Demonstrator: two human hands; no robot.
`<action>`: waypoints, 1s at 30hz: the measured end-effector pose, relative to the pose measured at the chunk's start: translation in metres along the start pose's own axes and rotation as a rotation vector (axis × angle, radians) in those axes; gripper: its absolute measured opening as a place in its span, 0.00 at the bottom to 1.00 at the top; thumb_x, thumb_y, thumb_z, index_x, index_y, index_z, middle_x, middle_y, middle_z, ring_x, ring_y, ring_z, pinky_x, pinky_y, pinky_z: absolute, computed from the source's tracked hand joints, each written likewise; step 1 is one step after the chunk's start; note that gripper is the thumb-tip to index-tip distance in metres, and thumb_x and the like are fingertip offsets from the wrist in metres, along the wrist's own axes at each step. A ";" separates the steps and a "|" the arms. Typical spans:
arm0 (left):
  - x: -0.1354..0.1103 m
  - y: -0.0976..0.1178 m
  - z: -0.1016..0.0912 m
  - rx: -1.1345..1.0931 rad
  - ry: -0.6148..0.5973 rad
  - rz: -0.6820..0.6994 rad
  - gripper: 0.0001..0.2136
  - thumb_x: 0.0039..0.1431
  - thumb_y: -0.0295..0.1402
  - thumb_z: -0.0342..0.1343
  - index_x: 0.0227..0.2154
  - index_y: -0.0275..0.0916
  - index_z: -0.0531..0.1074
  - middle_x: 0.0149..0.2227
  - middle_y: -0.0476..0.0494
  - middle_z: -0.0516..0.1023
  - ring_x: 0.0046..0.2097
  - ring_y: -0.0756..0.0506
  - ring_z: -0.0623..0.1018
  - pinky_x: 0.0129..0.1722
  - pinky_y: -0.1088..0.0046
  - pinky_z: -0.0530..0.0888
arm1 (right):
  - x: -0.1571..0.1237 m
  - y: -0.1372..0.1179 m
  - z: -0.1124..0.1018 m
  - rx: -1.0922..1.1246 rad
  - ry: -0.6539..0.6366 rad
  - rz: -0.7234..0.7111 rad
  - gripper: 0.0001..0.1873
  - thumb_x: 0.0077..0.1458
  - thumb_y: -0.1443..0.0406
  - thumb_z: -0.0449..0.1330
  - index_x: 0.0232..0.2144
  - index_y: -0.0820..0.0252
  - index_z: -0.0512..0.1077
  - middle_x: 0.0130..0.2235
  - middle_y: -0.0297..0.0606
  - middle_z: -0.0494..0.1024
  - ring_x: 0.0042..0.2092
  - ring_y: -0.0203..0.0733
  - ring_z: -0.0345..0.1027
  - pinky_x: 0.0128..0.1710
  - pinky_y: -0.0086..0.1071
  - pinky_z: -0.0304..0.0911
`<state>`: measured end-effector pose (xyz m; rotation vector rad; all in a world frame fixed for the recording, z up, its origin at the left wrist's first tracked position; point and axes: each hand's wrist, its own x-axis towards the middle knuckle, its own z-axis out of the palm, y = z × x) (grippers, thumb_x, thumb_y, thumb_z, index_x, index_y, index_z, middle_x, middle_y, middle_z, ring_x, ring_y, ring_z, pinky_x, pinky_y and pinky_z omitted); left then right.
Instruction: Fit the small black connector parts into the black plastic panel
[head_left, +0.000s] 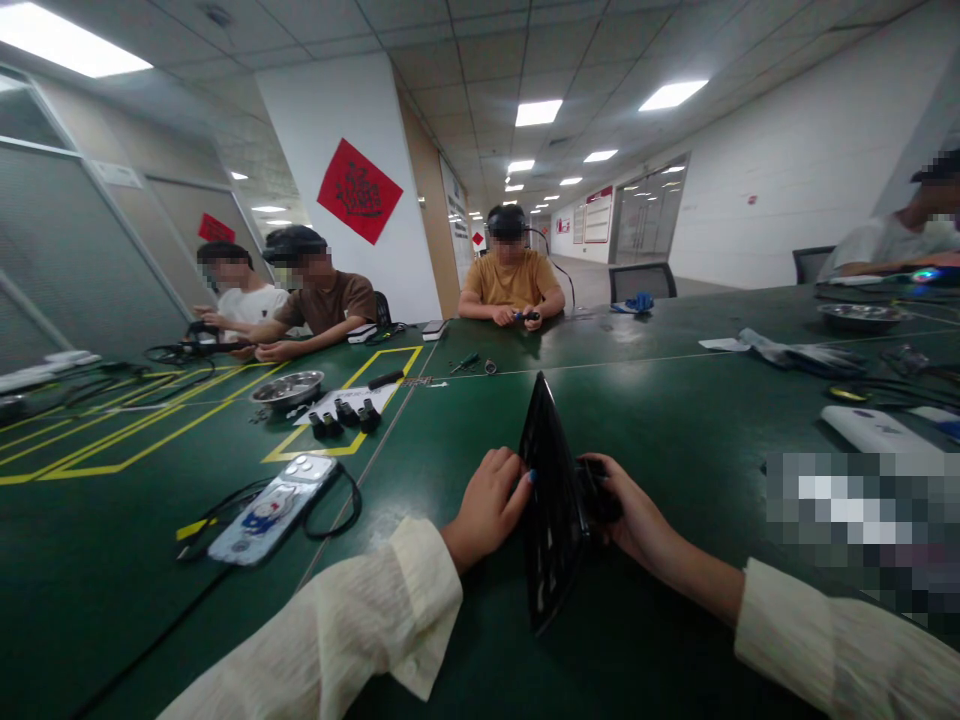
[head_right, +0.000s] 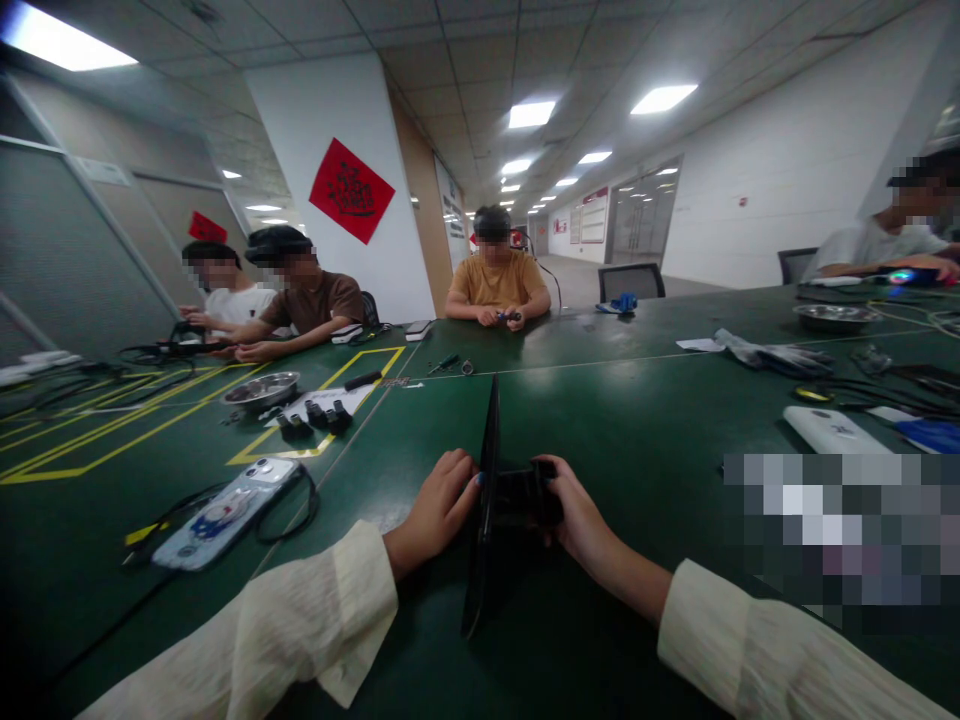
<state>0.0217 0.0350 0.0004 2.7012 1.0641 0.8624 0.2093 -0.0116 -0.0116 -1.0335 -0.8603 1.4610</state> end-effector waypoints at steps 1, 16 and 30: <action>0.000 0.000 0.000 -0.005 -0.004 0.005 0.12 0.62 0.34 0.37 0.27 0.38 0.62 0.31 0.44 0.65 0.35 0.47 0.64 0.36 0.67 0.65 | 0.000 0.000 0.000 0.003 0.001 0.000 0.18 0.45 0.63 0.48 0.42 0.53 0.58 0.26 0.31 0.68 0.20 0.35 0.63 0.11 0.23 0.50; -0.001 0.000 -0.003 -0.001 -0.031 0.039 0.13 0.61 0.33 0.35 0.24 0.38 0.59 0.29 0.45 0.64 0.34 0.46 0.64 0.35 0.68 0.64 | 0.000 0.000 -0.001 -0.017 -0.010 -0.012 0.18 0.45 0.64 0.47 0.42 0.54 0.58 0.27 0.31 0.67 0.20 0.35 0.63 0.11 0.23 0.51; 0.001 -0.009 0.005 -0.090 0.098 -0.154 0.14 0.61 0.35 0.37 0.20 0.39 0.55 0.25 0.49 0.61 0.30 0.48 0.62 0.32 0.71 0.61 | 0.001 0.002 -0.002 -0.016 -0.027 -0.006 0.18 0.44 0.64 0.48 0.42 0.54 0.57 0.27 0.32 0.67 0.20 0.34 0.63 0.11 0.23 0.51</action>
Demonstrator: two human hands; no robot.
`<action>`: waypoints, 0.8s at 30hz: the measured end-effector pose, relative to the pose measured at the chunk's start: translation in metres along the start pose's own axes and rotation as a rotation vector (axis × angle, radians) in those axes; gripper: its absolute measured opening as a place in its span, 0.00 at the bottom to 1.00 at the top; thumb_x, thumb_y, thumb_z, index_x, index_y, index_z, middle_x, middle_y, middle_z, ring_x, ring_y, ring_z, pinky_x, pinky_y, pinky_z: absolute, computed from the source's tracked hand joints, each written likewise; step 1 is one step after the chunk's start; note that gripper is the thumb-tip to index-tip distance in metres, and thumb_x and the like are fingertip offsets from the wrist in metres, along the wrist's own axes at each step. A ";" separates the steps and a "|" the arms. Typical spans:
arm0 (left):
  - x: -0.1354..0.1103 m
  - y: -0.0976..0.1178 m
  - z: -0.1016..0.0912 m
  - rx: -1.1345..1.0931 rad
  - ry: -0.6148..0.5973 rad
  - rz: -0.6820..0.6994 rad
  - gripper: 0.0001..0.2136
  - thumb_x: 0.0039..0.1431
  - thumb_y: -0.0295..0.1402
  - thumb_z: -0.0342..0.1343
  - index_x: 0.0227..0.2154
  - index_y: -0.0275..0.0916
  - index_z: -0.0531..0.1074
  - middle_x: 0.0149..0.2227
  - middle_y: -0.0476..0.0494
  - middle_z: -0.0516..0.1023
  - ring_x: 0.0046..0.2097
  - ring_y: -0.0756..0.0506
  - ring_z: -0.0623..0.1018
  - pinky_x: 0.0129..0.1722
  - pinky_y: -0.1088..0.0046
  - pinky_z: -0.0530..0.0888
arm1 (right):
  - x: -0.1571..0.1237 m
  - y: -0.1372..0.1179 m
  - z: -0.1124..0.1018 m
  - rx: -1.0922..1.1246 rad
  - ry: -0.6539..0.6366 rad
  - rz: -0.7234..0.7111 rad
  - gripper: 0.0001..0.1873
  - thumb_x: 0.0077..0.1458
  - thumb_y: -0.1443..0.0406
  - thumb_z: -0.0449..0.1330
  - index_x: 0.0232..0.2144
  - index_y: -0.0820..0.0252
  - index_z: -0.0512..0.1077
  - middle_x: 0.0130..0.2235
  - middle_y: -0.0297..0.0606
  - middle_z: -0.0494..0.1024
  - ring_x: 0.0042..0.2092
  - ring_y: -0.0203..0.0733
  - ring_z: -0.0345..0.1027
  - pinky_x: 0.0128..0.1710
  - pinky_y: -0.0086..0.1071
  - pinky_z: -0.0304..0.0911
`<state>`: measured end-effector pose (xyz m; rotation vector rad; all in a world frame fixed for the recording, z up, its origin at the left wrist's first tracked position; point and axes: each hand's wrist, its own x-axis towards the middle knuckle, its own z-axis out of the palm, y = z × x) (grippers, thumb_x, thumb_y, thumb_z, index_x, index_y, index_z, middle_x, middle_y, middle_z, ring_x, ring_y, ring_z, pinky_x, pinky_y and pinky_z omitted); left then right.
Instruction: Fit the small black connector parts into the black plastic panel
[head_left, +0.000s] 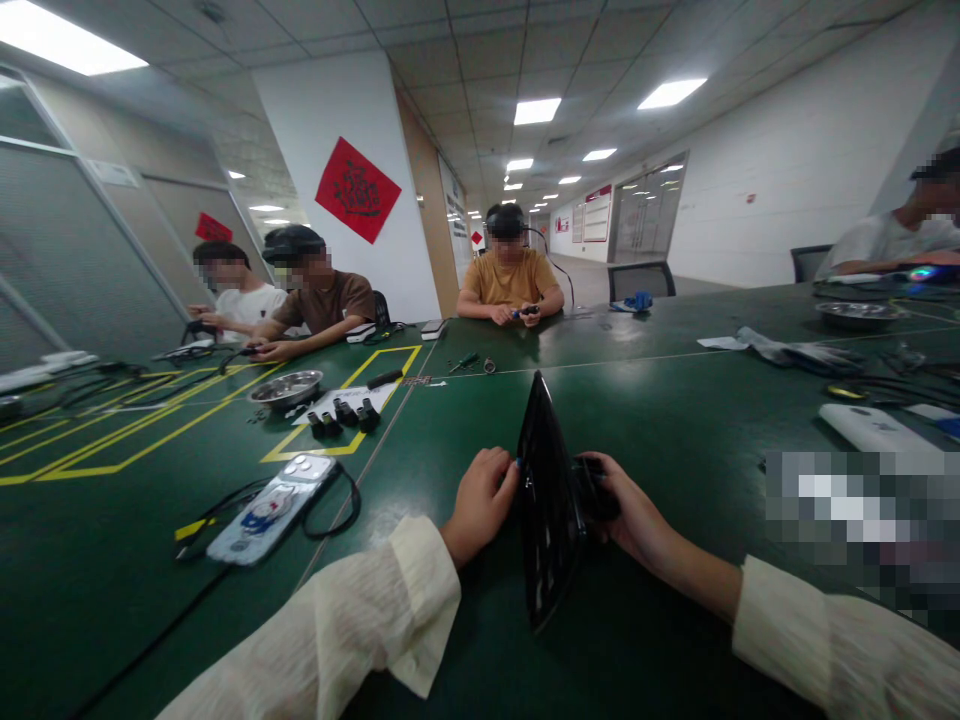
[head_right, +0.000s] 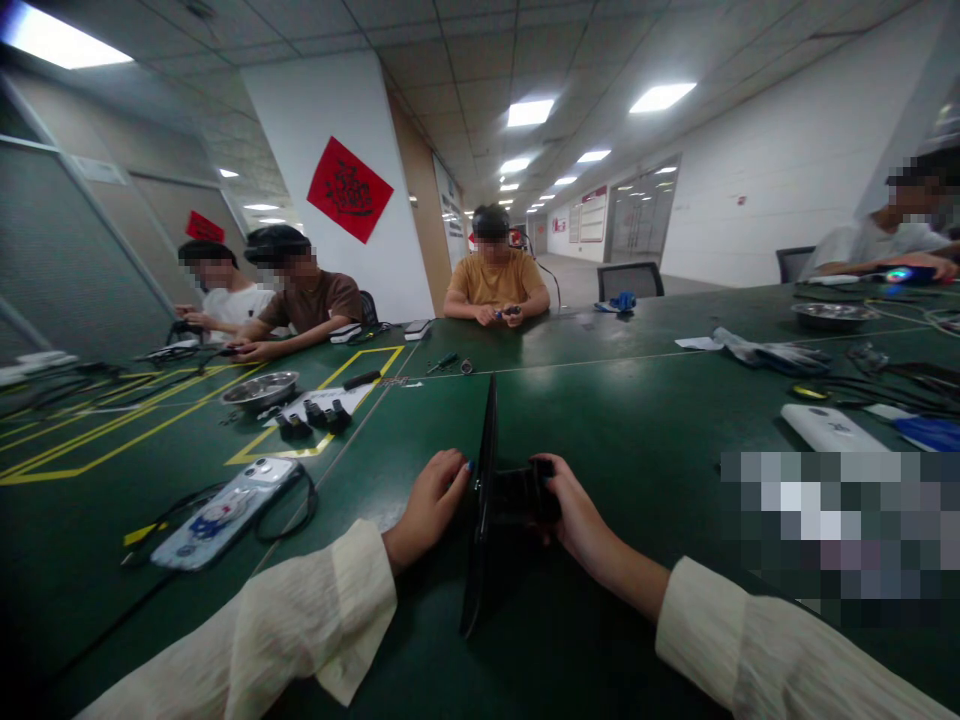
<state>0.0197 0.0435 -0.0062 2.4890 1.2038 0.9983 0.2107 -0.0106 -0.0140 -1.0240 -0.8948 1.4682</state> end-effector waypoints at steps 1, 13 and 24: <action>0.001 -0.002 0.001 -0.016 0.019 -0.028 0.14 0.60 0.35 0.39 0.19 0.39 0.54 0.23 0.49 0.60 0.29 0.48 0.62 0.30 0.71 0.60 | 0.000 0.000 0.000 -0.004 0.001 -0.004 0.18 0.44 0.64 0.48 0.42 0.54 0.57 0.27 0.32 0.67 0.20 0.34 0.63 0.11 0.23 0.51; 0.000 -0.001 -0.001 -0.115 0.087 -0.061 0.09 0.39 0.23 0.45 0.18 0.40 0.49 0.21 0.52 0.57 0.29 0.48 0.61 0.28 0.74 0.57 | 0.001 0.001 -0.001 -0.009 -0.001 -0.004 0.18 0.45 0.63 0.48 0.43 0.53 0.57 0.28 0.31 0.67 0.21 0.35 0.64 0.11 0.23 0.52; -0.001 0.000 -0.004 -0.259 0.026 0.005 0.08 0.44 0.23 0.42 0.28 0.39 0.57 0.30 0.48 0.63 0.34 0.47 0.64 0.35 0.71 0.63 | 0.000 0.000 0.000 -0.021 0.006 -0.015 0.17 0.46 0.63 0.48 0.42 0.54 0.58 0.28 0.32 0.67 0.21 0.34 0.64 0.11 0.23 0.51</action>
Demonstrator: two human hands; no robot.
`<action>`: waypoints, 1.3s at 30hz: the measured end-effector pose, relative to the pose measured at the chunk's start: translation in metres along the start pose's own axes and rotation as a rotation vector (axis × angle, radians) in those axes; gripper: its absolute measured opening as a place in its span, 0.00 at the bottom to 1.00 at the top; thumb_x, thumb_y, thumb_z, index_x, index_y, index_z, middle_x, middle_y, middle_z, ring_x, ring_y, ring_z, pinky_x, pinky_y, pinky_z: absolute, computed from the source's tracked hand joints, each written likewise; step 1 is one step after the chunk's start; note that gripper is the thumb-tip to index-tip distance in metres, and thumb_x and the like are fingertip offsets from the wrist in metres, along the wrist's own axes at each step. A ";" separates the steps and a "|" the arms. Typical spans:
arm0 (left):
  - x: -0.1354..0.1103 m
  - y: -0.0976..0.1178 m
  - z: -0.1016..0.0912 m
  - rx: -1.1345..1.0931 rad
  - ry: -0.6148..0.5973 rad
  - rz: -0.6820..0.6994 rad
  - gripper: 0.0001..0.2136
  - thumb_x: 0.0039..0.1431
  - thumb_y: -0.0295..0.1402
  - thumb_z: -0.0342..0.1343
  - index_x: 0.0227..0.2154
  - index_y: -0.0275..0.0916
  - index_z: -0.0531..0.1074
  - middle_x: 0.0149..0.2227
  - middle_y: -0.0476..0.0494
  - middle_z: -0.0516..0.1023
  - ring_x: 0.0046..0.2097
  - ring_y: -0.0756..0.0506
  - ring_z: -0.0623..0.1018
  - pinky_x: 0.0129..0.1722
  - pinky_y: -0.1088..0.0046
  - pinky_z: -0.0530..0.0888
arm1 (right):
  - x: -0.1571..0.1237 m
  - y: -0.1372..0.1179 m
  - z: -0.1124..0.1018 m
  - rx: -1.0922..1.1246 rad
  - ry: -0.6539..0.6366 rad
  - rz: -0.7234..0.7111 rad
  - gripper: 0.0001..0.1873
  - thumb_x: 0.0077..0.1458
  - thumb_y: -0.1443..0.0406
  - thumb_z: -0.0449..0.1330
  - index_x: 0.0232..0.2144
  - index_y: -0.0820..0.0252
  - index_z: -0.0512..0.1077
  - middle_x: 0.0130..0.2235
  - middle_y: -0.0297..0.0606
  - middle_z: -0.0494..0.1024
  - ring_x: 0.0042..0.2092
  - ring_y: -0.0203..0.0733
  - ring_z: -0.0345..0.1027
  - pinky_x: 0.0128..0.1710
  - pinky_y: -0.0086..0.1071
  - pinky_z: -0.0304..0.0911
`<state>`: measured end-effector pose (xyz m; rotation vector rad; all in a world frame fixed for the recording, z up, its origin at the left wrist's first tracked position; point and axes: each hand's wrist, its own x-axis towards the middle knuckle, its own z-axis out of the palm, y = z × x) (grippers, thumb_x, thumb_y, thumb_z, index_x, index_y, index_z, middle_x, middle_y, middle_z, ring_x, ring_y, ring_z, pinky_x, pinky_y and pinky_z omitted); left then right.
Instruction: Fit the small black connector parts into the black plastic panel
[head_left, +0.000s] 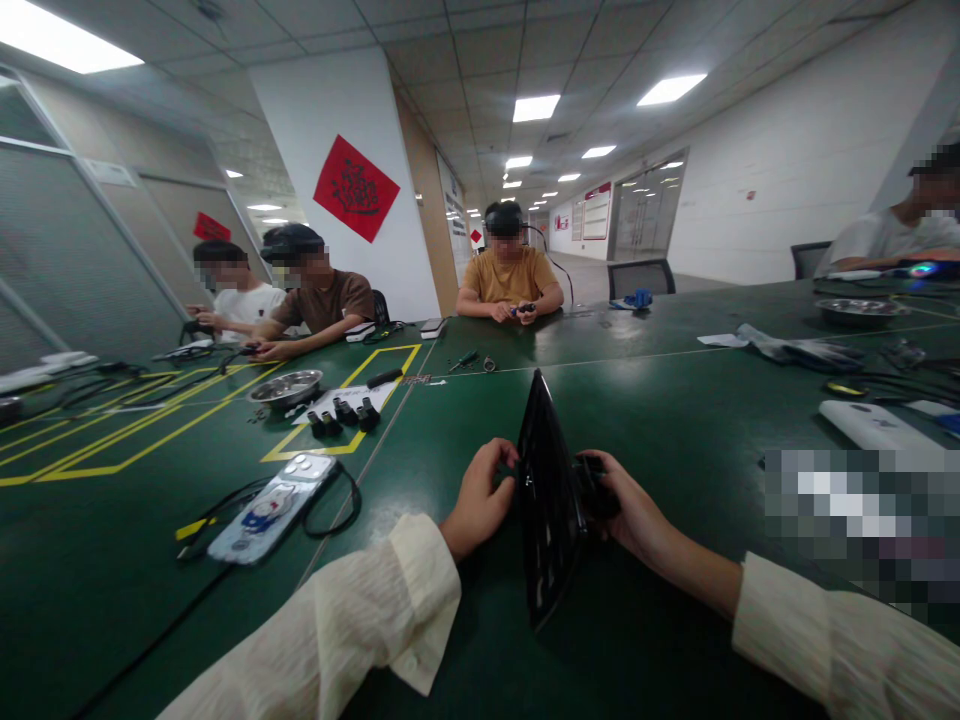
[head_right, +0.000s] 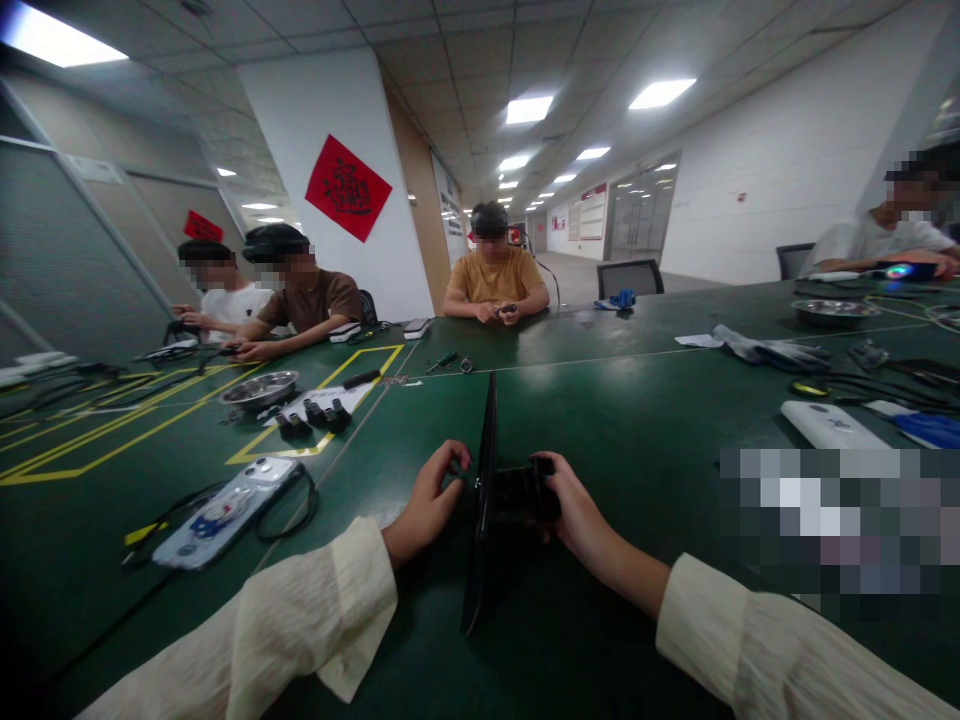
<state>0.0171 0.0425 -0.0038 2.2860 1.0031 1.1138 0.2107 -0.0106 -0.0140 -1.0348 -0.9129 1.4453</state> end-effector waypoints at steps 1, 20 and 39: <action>-0.001 0.000 0.000 0.005 -0.026 -0.008 0.04 0.48 0.25 0.41 0.28 0.39 0.57 0.29 0.48 0.63 0.33 0.48 0.64 0.34 0.71 0.63 | 0.000 0.000 0.000 -0.001 -0.003 0.002 0.17 0.46 0.63 0.48 0.42 0.54 0.58 0.28 0.32 0.68 0.21 0.34 0.64 0.11 0.23 0.51; -0.007 0.009 0.000 0.566 -0.194 0.306 0.08 0.59 0.30 0.36 0.30 0.37 0.60 0.29 0.43 0.66 0.32 0.45 0.64 0.32 0.67 0.64 | 0.003 0.004 -0.001 0.104 0.030 0.022 0.15 0.48 0.58 0.51 0.40 0.52 0.59 0.26 0.30 0.67 0.23 0.35 0.63 0.18 0.27 0.56; -0.005 0.017 -0.004 0.499 -0.241 0.248 0.08 0.58 0.30 0.38 0.27 0.39 0.59 0.28 0.44 0.66 0.33 0.45 0.64 0.33 0.68 0.63 | 0.001 0.002 0.001 0.055 -0.001 0.001 0.15 0.49 0.60 0.49 0.41 0.53 0.57 0.27 0.31 0.67 0.22 0.36 0.63 0.14 0.25 0.53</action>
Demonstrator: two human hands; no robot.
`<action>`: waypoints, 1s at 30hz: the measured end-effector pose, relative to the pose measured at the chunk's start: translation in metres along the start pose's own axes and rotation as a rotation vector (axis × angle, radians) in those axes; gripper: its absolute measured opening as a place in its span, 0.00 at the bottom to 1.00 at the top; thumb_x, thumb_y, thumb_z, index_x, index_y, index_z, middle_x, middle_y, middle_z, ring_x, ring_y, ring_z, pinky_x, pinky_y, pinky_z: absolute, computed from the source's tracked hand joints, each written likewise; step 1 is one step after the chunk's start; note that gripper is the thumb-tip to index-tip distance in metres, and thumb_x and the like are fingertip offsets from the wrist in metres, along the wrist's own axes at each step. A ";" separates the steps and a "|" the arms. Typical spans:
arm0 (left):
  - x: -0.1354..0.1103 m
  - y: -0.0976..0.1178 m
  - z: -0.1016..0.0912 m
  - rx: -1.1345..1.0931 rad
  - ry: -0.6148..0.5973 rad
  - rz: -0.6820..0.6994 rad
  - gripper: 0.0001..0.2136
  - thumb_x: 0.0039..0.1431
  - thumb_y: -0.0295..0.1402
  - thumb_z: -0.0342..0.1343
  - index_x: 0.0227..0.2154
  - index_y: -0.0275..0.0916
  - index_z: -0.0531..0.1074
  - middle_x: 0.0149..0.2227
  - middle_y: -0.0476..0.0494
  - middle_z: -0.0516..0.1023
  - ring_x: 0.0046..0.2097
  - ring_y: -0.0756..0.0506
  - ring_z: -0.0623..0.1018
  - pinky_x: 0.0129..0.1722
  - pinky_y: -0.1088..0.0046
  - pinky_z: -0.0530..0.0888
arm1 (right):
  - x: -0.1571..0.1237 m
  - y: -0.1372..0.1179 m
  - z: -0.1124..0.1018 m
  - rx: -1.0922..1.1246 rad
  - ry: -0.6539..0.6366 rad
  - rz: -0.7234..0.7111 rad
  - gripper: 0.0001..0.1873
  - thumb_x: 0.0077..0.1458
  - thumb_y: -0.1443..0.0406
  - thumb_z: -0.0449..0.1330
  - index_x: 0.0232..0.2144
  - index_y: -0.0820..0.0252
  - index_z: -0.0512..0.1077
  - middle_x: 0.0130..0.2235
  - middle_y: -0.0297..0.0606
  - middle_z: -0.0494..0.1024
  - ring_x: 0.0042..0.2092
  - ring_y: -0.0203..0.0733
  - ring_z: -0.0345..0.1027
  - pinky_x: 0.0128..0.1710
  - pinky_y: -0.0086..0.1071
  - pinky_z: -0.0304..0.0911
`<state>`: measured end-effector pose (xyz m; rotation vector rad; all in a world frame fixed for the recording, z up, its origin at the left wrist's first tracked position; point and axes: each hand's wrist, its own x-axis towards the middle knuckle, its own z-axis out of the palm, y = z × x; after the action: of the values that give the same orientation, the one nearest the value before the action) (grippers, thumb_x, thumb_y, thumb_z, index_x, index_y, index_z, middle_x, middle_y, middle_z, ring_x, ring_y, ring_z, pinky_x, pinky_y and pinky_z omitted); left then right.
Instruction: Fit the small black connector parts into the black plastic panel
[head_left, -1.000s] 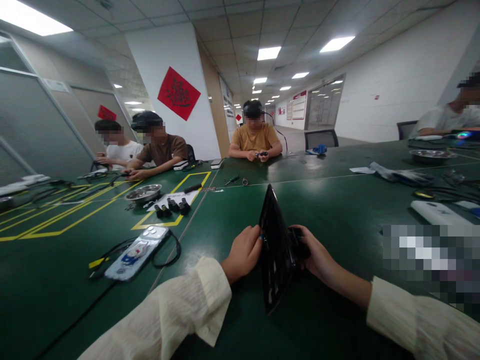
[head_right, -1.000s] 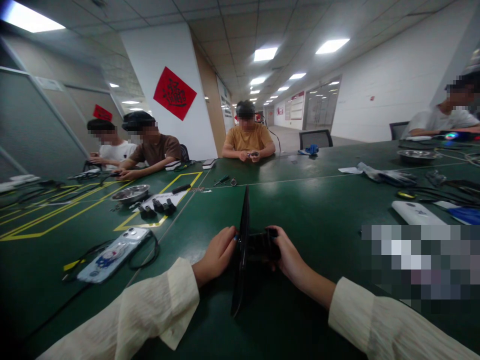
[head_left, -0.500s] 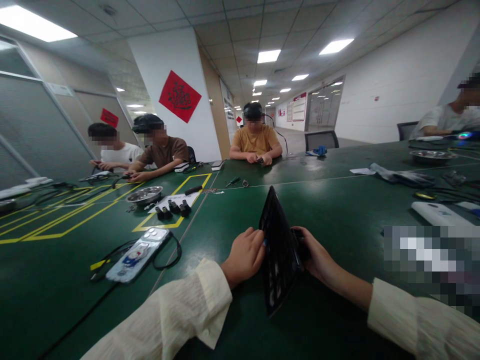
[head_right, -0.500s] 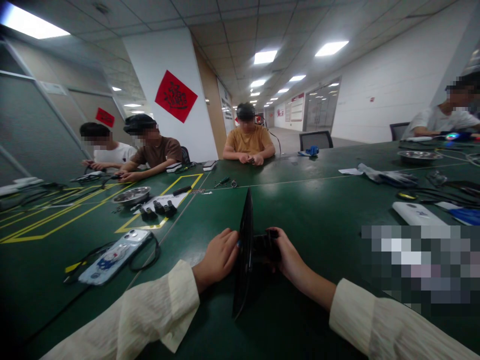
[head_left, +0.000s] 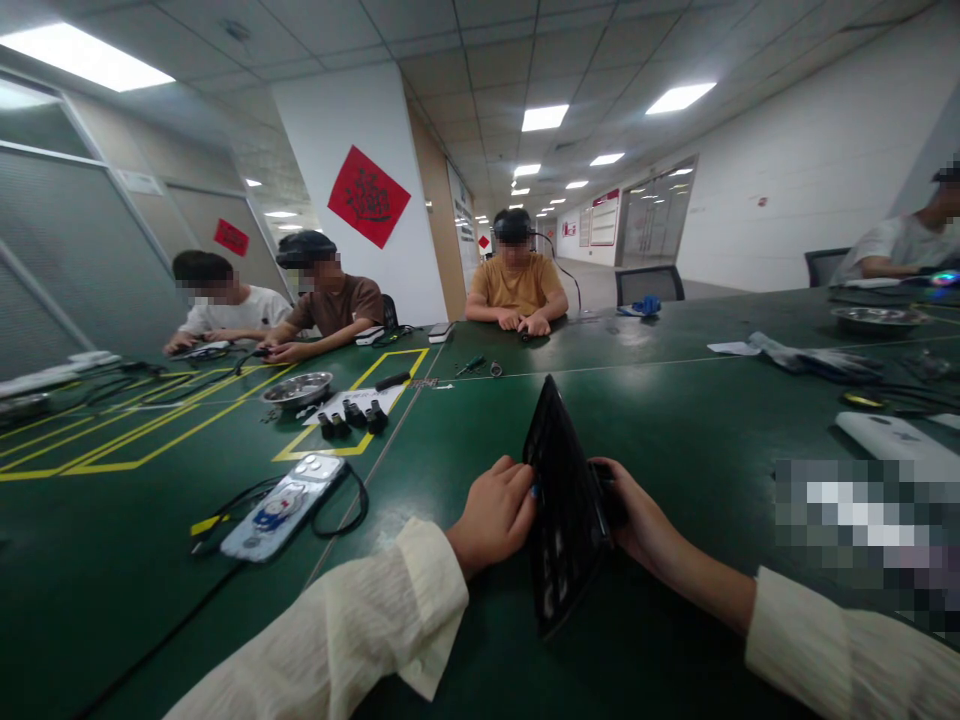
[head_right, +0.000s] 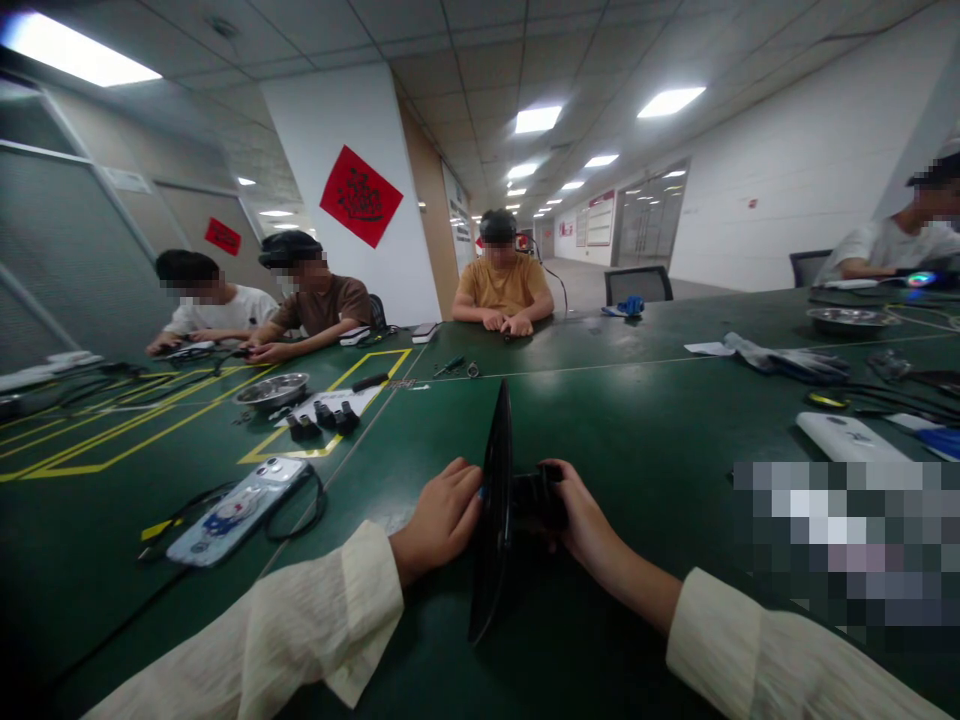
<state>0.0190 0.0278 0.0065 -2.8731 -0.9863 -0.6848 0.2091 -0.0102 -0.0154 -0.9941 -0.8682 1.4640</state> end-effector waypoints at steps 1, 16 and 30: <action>0.000 0.000 0.000 0.004 0.000 0.000 0.07 0.58 0.30 0.38 0.27 0.38 0.59 0.29 0.44 0.66 0.33 0.45 0.64 0.33 0.68 0.63 | -0.001 -0.001 0.001 -0.007 0.004 -0.003 0.15 0.49 0.60 0.50 0.41 0.54 0.58 0.27 0.31 0.67 0.22 0.35 0.63 0.14 0.25 0.53; 0.001 -0.003 0.003 -0.124 0.007 -0.015 0.15 0.62 0.33 0.34 0.25 0.39 0.62 0.25 0.46 0.66 0.30 0.46 0.64 0.33 0.69 0.63 | 0.000 -0.001 0.001 -0.052 -0.009 0.003 0.15 0.50 0.59 0.48 0.42 0.54 0.57 0.27 0.32 0.66 0.20 0.33 0.63 0.11 0.24 0.52; -0.001 -0.005 0.009 -0.102 0.054 -0.073 0.11 0.62 0.34 0.35 0.30 0.38 0.61 0.30 0.44 0.66 0.34 0.46 0.64 0.36 0.68 0.64 | 0.003 0.003 -0.002 -0.054 -0.027 -0.020 0.17 0.49 0.59 0.48 0.42 0.55 0.57 0.26 0.31 0.67 0.19 0.34 0.63 0.11 0.23 0.52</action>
<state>0.0191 0.0330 -0.0024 -2.8994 -1.0852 -0.8368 0.2095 -0.0080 -0.0192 -1.0049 -0.9391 1.4470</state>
